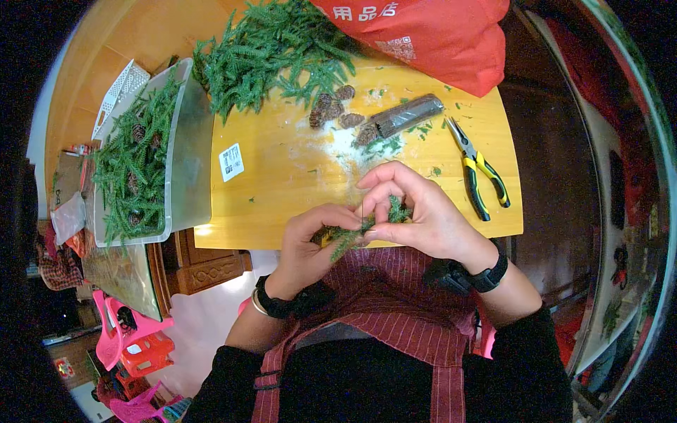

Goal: Trimming and bundling pieces of greenery or foliage at a workstation.

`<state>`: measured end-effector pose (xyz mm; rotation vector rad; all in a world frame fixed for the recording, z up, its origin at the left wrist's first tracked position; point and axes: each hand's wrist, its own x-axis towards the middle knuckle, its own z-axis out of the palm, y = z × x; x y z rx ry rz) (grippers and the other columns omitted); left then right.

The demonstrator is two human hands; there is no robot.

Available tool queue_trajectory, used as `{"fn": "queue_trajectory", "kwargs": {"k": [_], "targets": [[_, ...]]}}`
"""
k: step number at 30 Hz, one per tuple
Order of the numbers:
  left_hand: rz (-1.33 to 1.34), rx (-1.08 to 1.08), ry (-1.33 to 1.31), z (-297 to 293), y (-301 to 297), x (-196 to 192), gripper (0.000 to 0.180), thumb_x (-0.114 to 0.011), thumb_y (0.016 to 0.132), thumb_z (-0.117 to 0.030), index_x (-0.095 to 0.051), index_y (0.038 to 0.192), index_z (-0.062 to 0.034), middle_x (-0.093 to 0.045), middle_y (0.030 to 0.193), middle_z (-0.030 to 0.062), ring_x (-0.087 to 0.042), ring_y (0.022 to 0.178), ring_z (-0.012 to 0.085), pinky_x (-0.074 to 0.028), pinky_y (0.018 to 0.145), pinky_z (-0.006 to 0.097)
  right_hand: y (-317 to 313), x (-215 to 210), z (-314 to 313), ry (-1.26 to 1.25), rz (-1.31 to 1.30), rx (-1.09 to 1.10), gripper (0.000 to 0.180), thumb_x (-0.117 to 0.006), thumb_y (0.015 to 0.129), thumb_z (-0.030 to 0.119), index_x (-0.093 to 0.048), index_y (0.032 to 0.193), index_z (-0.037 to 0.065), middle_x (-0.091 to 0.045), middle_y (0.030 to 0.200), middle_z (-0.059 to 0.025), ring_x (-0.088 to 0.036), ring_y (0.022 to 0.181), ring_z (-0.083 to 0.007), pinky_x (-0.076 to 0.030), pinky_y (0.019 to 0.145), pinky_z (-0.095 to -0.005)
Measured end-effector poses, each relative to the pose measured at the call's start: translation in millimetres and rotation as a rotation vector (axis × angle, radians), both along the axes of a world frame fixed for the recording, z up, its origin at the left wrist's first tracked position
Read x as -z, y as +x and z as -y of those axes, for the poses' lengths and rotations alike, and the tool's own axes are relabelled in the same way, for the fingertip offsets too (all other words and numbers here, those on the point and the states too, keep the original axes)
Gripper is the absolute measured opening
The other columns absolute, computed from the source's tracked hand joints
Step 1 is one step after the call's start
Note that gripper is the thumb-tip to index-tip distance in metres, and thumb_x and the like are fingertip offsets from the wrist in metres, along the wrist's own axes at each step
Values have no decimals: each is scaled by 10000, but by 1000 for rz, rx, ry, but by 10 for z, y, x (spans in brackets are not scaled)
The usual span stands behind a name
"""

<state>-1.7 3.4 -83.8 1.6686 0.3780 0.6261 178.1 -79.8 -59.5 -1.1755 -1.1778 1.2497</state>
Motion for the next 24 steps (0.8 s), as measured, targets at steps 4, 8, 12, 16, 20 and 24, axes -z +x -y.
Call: {"fn": "queue_trajectory", "kwargs": {"k": [4,8,12,16,20,24], "targets": [[7,-3,30,3,-1,21,181,-665,717,33,-605,880,-19,-629,904,101,-594,930,218,-459,815,308,8,11,9,20,10,10,489,-695,695,-2,-433,1107,28,-586,859,-38,-505,724,-73,-400,707,-210],[19,-20,97,13,2,47,192,-671,705,35,-609,878,-23,-635,904,100,-598,921,224,-458,826,315,-9,-1,13,2,-21,42,472,-691,699,0,-443,1100,26,-590,846,-31,-506,723,-74,-400,706,-209],[17,-33,29,8,-9,19,190,-680,698,28,-615,867,-30,-640,885,93,-602,899,221,-454,844,328,-4,-11,-9,10,-20,-21,438,-677,709,-9,-460,1088,23,-590,837,-25,-514,734,-78,-399,717,-210],[41,-30,35,-6,-2,31,197,-660,686,56,-616,858,-32,-642,880,90,-606,885,222,-448,862,348,-39,-2,3,45,-11,29,416,-654,717,-32,-459,1081,22,-589,816,-21,-528,748,-79,-399,734,-214],[77,-34,127,-19,5,45,249,-594,653,112,-607,858,-29,-641,873,89,-608,866,231,-440,885,382,-69,33,4,62,34,76,405,-645,719,-37,-445,1065,27,-585,791,-14,-537,754,-77,-402,738,-216],[101,-80,271,-9,3,34,274,-598,634,118,-592,865,-29,-634,870,89,-605,860,239,-441,883,400,-131,57,12,49,36,172,392,-643,718,-37,-426,1036,35,-572,759,-4,-540,753,-71,-402,742,-214]]}}
